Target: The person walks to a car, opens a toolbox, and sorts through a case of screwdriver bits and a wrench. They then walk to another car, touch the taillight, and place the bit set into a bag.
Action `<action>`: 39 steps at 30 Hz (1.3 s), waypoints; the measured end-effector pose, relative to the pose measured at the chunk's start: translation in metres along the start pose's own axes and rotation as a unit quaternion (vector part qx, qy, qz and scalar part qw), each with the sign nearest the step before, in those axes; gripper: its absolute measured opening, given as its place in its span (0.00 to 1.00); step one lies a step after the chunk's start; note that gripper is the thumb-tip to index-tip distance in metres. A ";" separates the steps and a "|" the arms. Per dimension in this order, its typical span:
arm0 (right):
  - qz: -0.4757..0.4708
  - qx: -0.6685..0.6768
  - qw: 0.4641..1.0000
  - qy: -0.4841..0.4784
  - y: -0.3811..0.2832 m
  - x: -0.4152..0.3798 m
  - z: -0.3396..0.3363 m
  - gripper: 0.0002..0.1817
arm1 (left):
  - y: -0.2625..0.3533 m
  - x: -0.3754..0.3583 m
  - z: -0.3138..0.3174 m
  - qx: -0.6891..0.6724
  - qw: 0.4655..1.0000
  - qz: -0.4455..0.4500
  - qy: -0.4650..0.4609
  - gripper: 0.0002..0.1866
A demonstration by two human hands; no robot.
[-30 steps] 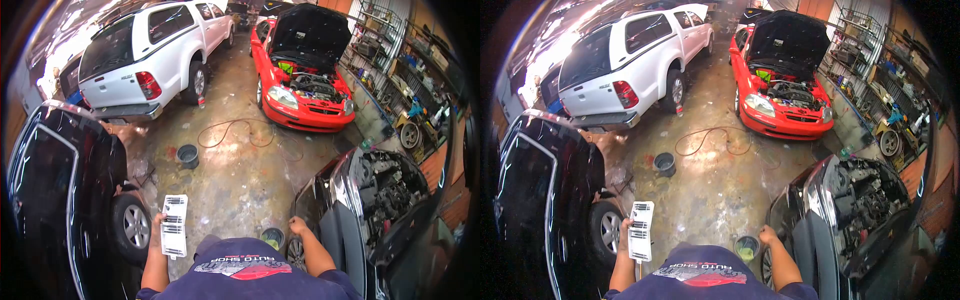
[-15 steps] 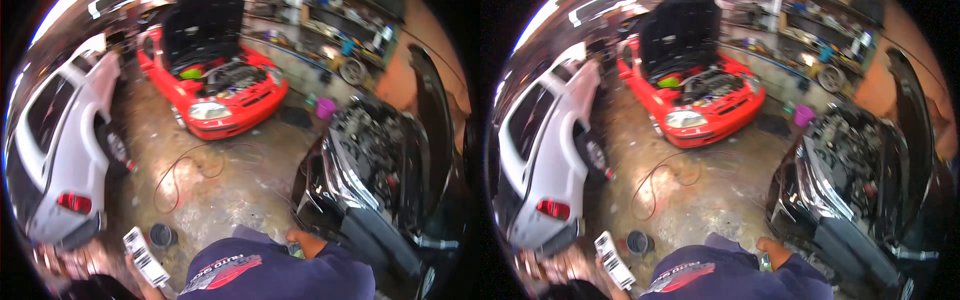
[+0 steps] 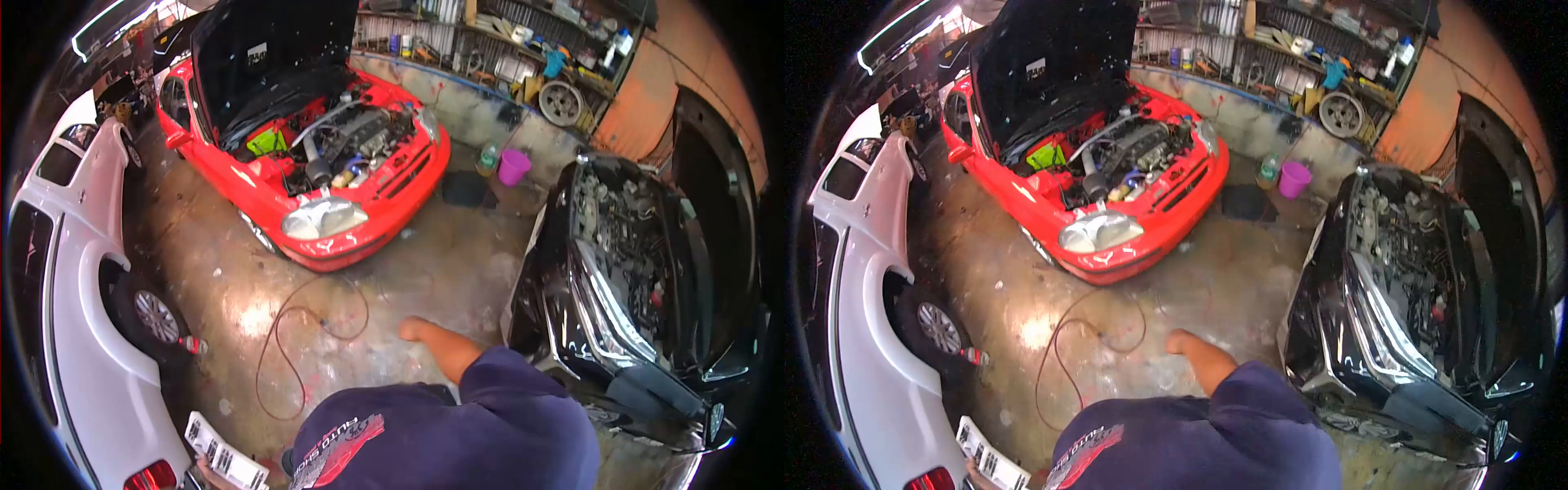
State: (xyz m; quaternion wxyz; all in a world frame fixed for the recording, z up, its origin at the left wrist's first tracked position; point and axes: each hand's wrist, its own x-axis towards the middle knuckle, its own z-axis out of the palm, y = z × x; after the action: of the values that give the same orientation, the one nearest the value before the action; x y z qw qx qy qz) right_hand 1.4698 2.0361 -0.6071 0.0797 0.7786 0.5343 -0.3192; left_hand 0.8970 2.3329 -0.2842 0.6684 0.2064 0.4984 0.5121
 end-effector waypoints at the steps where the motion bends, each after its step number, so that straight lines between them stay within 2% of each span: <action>1: 0.055 0.075 0.992 0.083 -0.016 0.055 -0.037 0.25 | 0.007 0.028 0.019 0.001 1.000 -0.002 -0.004 0.26; 2: -0.015 0.088 0.992 0.088 -0.041 0.099 -0.098 0.24 | 0.013 0.059 0.041 -0.001 1.000 -0.004 -0.009 0.26; 3: -0.044 0.141 0.985 0.089 -0.066 0.141 -0.145 0.20 | 0.022 0.091 0.060 -0.002 1.000 -0.002 -0.012 0.26; 5: 0.014 0.337 0.941 -0.001 -0.117 0.207 -0.225 0.17 | 0.036 0.160 0.096 -0.006 1.000 0.003 -0.016 0.26; 8: -0.007 0.403 0.915 0.023 -0.170 0.277 -0.294 0.18 | 0.056 0.274 0.143 0.001 1.000 -0.004 -0.021 0.26; 9: -0.004 0.411 0.912 0.020 -0.175 0.313 -0.288 0.18 | 0.064 0.312 0.159 0.005 1.000 -0.004 -0.022 0.26; 11: 0.019 0.508 0.856 -0.096 -0.169 0.371 -0.270 0.20 | 0.081 0.384 0.192 0.005 0.999 -0.011 -0.030 0.26; 13: 0.180 0.521 0.822 -0.145 -0.156 0.418 -0.241 0.18 | 0.100 0.451 0.235 0.004 0.999 -0.016 -0.042 0.26; 16: 0.239 0.446 0.853 -0.129 -0.135 0.410 -0.263 0.16 | 0.142 0.539 0.295 -0.003 0.998 -0.018 -0.053 0.26; 17: 0.209 0.340 0.910 -0.109 -0.120 0.414 -0.258 0.25 | 0.154 0.567 0.312 -0.007 0.998 -0.018 -0.056 0.26; 18: 0.294 0.386 0.870 -0.092 -0.114 0.412 -0.257 0.23 | 0.163 0.596 0.328 -0.015 0.998 -0.020 -0.057 0.26; 19: 0.415 0.513 0.751 -0.006 -0.105 0.423 -0.232 0.21 | 0.171 0.622 0.344 -0.025 0.998 -0.021 -0.062 0.26; 20: 0.334 0.364 0.867 -0.070 -0.076 0.442 -0.220 0.16 | 0.176 0.654 0.344 -0.030 0.999 0.002 -0.027 0.26; 21: 0.205 0.306 0.914 -0.171 -0.041 0.466 -0.203 0.12 | 0.177 0.695 0.352 0.026 0.995 0.056 -0.083 0.26; 22: 0.325 0.397 0.842 -0.163 -0.062 0.490 -0.242 0.11 | 0.184 0.735 0.363 0.086 0.982 0.108 -0.131 0.26; 23: 0.444 0.471 0.749 -0.146 -0.074 0.510 -0.284 0.09 | 0.189 0.763 0.376 0.083 0.985 0.094 -0.115 0.26; 24: 0.445 0.485 0.736 -0.154 -0.063 0.561 -0.282 0.09 | 0.191 0.781 0.399 0.059 0.988 0.108 -0.099 0.26; 25: 0.455 0.500 0.719 -0.161 -0.051 0.610 -0.284 0.09 | 0.188 0.823 0.393 0.004 0.994 0.042 -0.099 0.28; 26: 0.446 0.470 0.741 -0.177 -0.065 0.659 -0.329 0.09 | 0.193 0.844 0.410 -0.010 0.995 0.017 -0.093 0.28; 28: 0.357 0.575 0.732 -0.080 -0.112 0.735 -0.433 0.10 | 0.206 0.845 0.442 -0.016 0.993 -0.006 -0.113 0.31; 30: 0.239 0.468 0.845 -0.104 -0.109 0.878 -0.474 0.10 | 0.221 0.889 0.474 -0.037 0.994 -0.025 -0.099 0.32; 31: 0.195 0.527 0.815 -0.142 -0.149 0.933 -0.542 0.10 | 0.227 0.928 0.489 -0.045 0.996 -0.035 -0.072 0.33; 32: 0.168 0.478 0.849 -0.152 -0.186 0.988 -0.606 0.09 | 0.242 0.950 0.509 -0.042 0.991 -0.048 -0.116 0.33; 33: 0.101 0.472 0.871 -0.094 -0.224 1.034 -0.662 0.12 | 0.255 0.974 0.527 -0.046 0.990 -0.050 -0.127 0.31; 34: 0.045 0.492 0.867 -0.065 -0.263 1.043 -0.719 0.11 | 0.260 0.967 0.530 -0.042 0.991 -0.008 -0.123 0.29; 35: 0.000 0.514 0.856 -0.049 -0.311 1.074 -0.779 0.11 | 0.267 1.008 0.540 -0.032 0.993 0.022 -0.111 0.26; 37: -0.076 0.502 0.861 -0.036 -0.380 1.135 -0.868 0.10 | 0.276 1.069 0.557 -0.067 0.992 0.016 -0.110 0.23; 39: -0.112 0.494 0.861 -0.044 -0.436 1.179 -0.925 0.09 | 0.285 1.135 0.575 -0.091 0.985 -0.018 -0.146 0.22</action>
State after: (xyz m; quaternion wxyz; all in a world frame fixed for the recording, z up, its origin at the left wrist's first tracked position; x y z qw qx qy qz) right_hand 1.7315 3.5692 -0.4741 -0.3279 0.6357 0.3867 -0.5821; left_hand 1.2406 3.5900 -0.3360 0.7592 0.2084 0.3503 0.5074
